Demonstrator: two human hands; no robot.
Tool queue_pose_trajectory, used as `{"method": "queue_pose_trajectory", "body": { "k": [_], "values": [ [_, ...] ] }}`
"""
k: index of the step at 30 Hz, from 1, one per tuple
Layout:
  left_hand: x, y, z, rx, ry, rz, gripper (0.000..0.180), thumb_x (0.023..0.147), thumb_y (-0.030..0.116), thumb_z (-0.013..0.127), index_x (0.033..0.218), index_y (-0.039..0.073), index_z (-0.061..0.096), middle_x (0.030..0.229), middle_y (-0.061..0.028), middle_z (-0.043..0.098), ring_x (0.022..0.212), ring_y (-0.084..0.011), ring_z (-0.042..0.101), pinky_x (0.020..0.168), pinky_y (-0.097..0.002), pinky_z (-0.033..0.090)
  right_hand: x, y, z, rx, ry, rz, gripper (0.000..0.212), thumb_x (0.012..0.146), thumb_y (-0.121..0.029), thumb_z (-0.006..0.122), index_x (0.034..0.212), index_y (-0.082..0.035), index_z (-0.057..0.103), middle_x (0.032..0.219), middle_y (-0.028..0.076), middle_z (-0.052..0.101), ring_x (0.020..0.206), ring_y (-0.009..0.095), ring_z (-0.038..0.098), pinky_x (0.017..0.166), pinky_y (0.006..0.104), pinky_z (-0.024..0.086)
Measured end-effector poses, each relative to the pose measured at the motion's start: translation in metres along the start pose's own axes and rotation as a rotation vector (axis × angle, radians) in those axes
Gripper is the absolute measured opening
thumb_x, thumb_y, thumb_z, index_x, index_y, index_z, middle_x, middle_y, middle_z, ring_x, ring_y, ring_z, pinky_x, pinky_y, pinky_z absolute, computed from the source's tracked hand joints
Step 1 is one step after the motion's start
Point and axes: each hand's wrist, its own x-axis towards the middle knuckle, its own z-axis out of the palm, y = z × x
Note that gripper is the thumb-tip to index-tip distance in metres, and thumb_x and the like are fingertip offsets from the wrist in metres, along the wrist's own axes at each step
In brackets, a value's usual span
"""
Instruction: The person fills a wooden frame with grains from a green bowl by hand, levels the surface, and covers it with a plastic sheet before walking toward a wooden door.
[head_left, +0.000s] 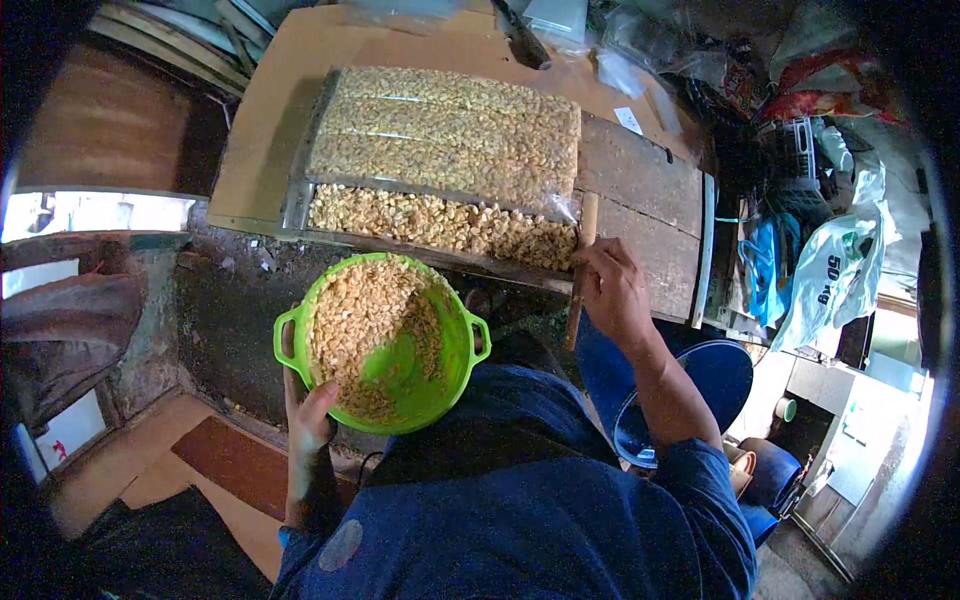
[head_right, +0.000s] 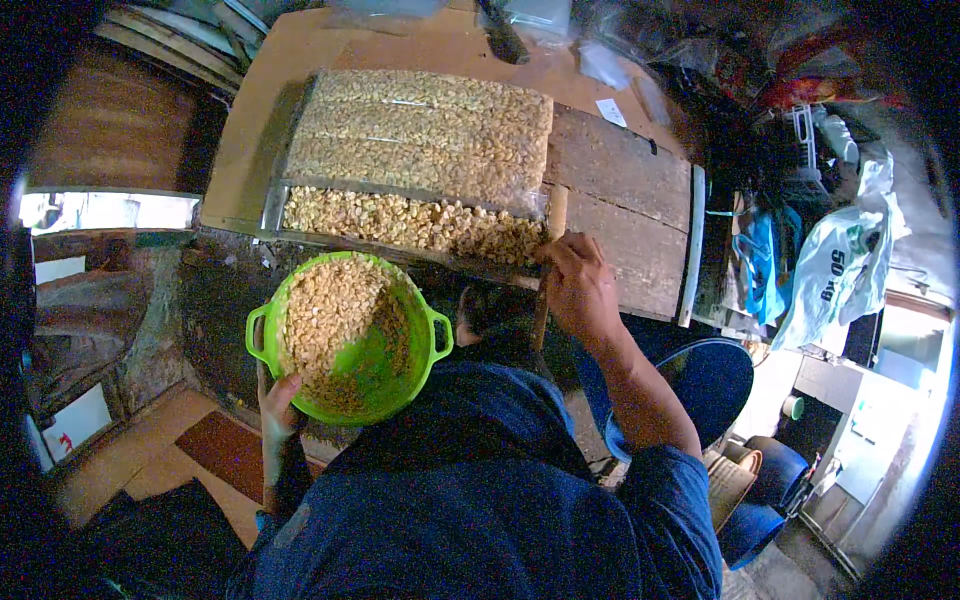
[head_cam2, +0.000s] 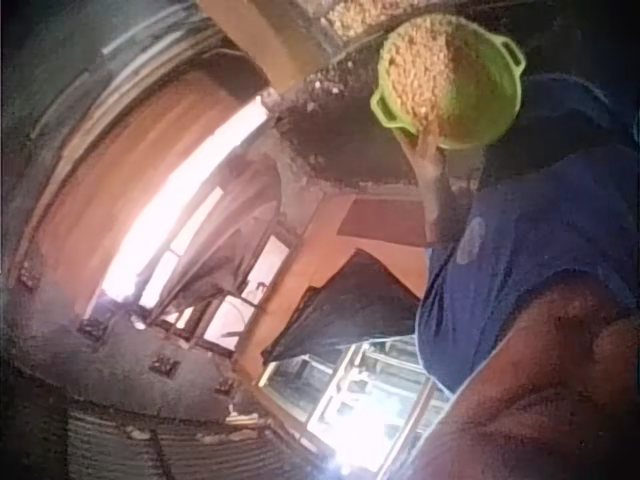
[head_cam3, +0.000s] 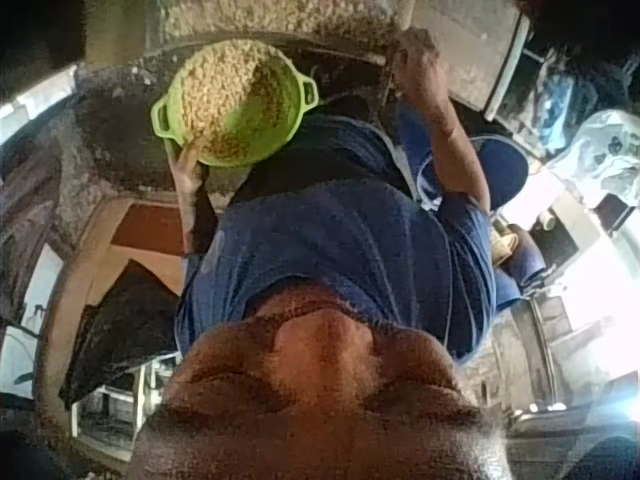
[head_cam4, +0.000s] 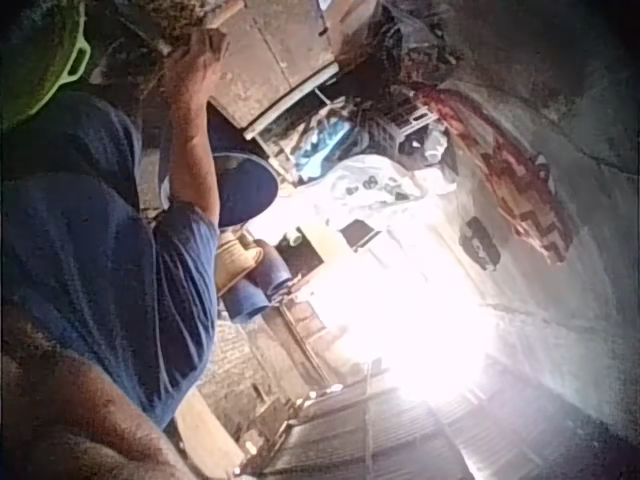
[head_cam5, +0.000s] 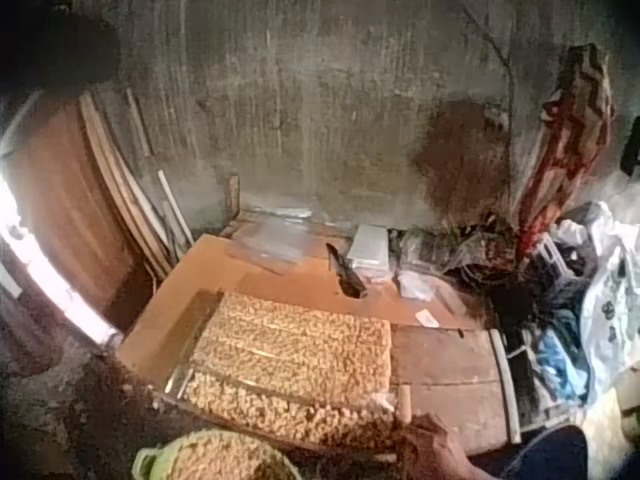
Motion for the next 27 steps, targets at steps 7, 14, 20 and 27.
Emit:
{"method": "queue_pose_trajectory", "body": {
  "k": [7, 14, 20, 27],
  "values": [
    [0.000, 0.003, 0.002, -0.003, 0.003, -0.060, 0.099, 0.075, 0.020, 0.076, 0.155, 0.004, 0.019, 0.150, -0.0153, 0.040, 0.134, -0.0290, 0.046, 0.112, -0.0441, 0.037, -0.002, -0.012, -0.001, 0.118, 0.001, 0.001, 0.026, 0.079, 0.005, 0.060, 0.101, -0.005, 0.067, 0.102, 0.014, 0.064, 0.098, 0.036, 0.063, 0.085, 0.0418, 0.054],
    [0.001, 0.006, 0.004, 0.039, -0.012, -0.039, 0.097, 0.076, 0.018, 0.074, 0.155, 0.004, 0.020, 0.151, -0.0147, 0.039, 0.135, -0.0295, 0.045, 0.112, -0.0439, 0.036, -0.001, -0.010, -0.004, 0.104, 0.168, 0.126, 0.021, 0.084, -0.005, 0.068, 0.104, -0.004, 0.064, 0.101, 0.016, 0.063, 0.098, 0.035, 0.063, 0.081, 0.0407, 0.053],
    [-0.002, 0.007, 0.003, 0.027, 0.037, -0.042, 0.097, 0.074, 0.017, 0.071, 0.156, 0.005, 0.019, 0.151, -0.0151, 0.039, 0.135, -0.0298, 0.045, 0.112, -0.0439, 0.036, -0.041, 0.013, -0.003, 0.196, -0.116, 0.542, 0.028, 0.091, -0.028, 0.068, 0.102, -0.002, 0.064, 0.086, 0.017, 0.068, 0.081, 0.035, 0.067, 0.075, 0.0417, 0.053],
    [0.001, 0.000, -0.015, 0.037, 0.020, -0.092, 0.094, 0.076, 0.017, 0.070, 0.155, 0.005, 0.020, 0.146, -0.0170, 0.044, 0.128, -0.0323, 0.052, 0.107, -0.0458, 0.043, -0.063, 0.006, 0.021, 0.450, -0.256, 0.580, 0.028, 0.091, -0.026, 0.068, 0.099, 0.001, 0.066, 0.088, 0.019, 0.070, 0.080, 0.032, 0.070, 0.072, 0.0394, 0.053]
  ]
}}
